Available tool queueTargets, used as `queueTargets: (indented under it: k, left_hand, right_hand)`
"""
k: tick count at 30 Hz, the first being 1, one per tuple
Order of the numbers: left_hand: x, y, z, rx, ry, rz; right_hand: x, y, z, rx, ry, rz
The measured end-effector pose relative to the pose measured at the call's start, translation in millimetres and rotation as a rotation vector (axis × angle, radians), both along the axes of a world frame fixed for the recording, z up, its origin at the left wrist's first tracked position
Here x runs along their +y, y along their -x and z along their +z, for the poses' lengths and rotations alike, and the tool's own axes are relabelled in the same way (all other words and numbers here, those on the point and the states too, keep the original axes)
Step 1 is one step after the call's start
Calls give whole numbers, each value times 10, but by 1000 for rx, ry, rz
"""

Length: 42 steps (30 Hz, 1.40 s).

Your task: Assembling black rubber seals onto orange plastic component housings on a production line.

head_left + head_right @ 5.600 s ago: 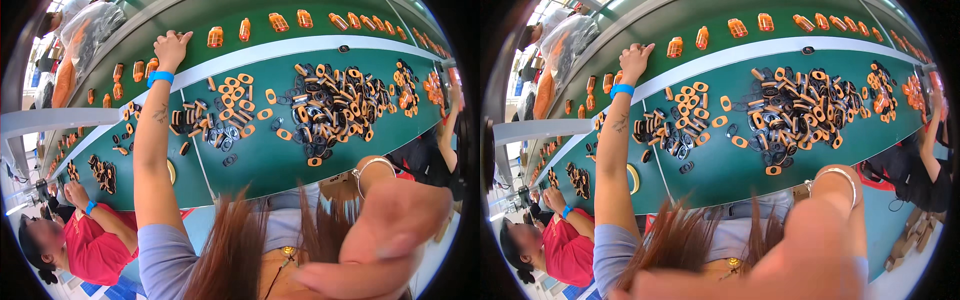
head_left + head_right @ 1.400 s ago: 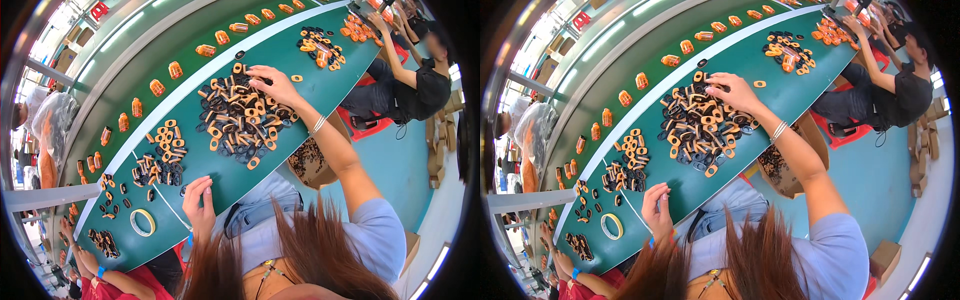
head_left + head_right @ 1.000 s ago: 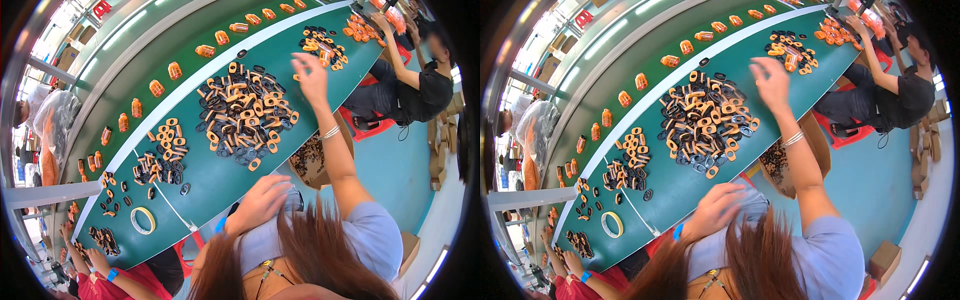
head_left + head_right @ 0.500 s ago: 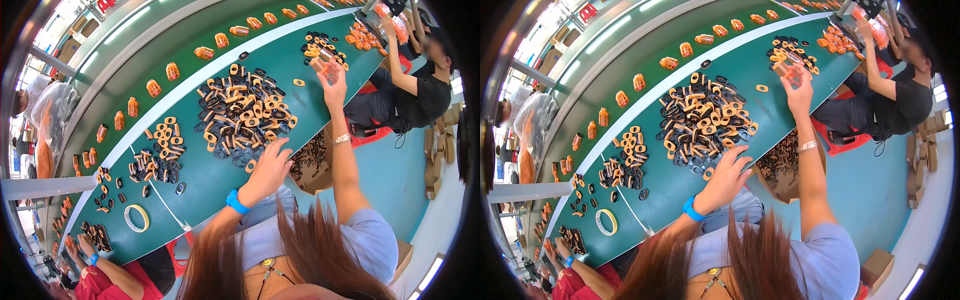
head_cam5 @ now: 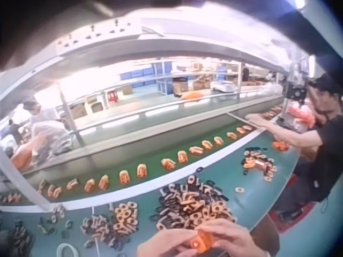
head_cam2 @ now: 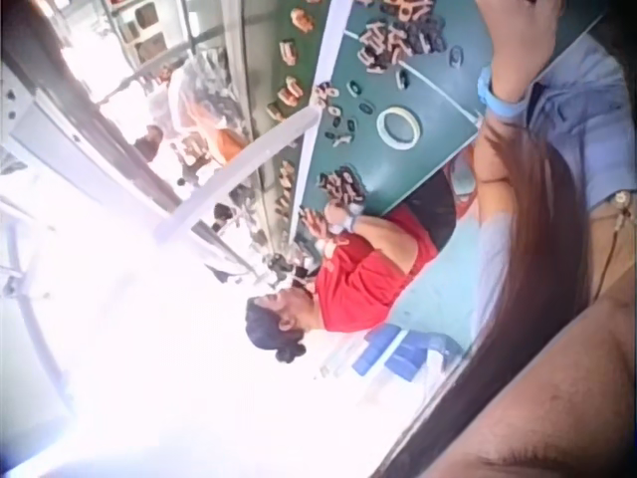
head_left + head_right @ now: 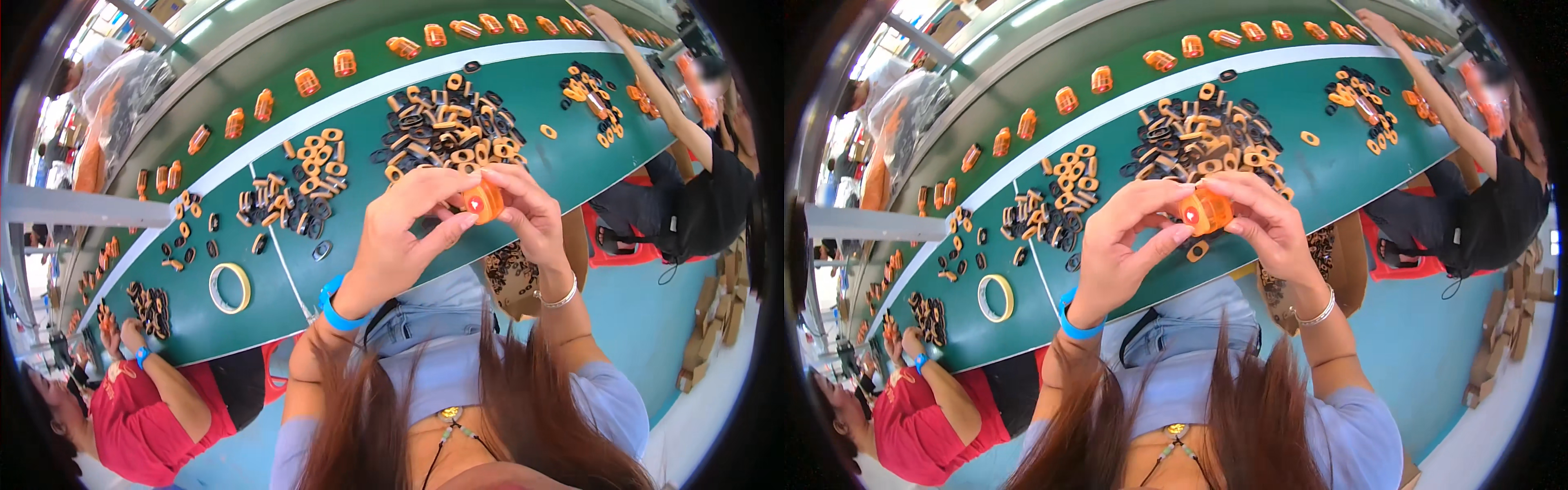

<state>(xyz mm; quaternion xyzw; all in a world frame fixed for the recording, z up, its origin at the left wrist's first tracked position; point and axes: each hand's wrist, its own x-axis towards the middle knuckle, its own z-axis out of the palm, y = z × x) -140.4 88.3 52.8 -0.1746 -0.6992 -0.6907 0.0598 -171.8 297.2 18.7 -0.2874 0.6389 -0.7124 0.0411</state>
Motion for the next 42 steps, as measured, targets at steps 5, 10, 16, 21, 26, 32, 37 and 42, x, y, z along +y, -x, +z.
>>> queueTargets:
  k: [5,10,16,21,26,32,37,42]
  left_hand:
    - [-256,-190,66,-240,-100,-40]
    - [-424,-380,36,-218,-89,22]
    - [-506,-558,51,-182,44,180]
    - [-550,-654,80,-174,37,252]
    - [-739,-667,31,-237,-55,152]
    - [-796,-702,28,-281,-272,94]
    - [-605,-795,67,-206,-223,325]
    - [-509,-816,-21,12,-27,357]
  right_hand:
    - [-176,20,110,190,-278,106]
    - [-448,-57,201,310,-361,136]
    - [-665,-144,162,357,-366,122]
    - [-781,-230,145,316,-366,123]
    - [-823,-197,163,207,-354,195]
    - [-867,-215,39,-159,-107,310]
    - [-955,-234,-18,71,-37,161]
    - [-962,-248,-47,153,51,132]
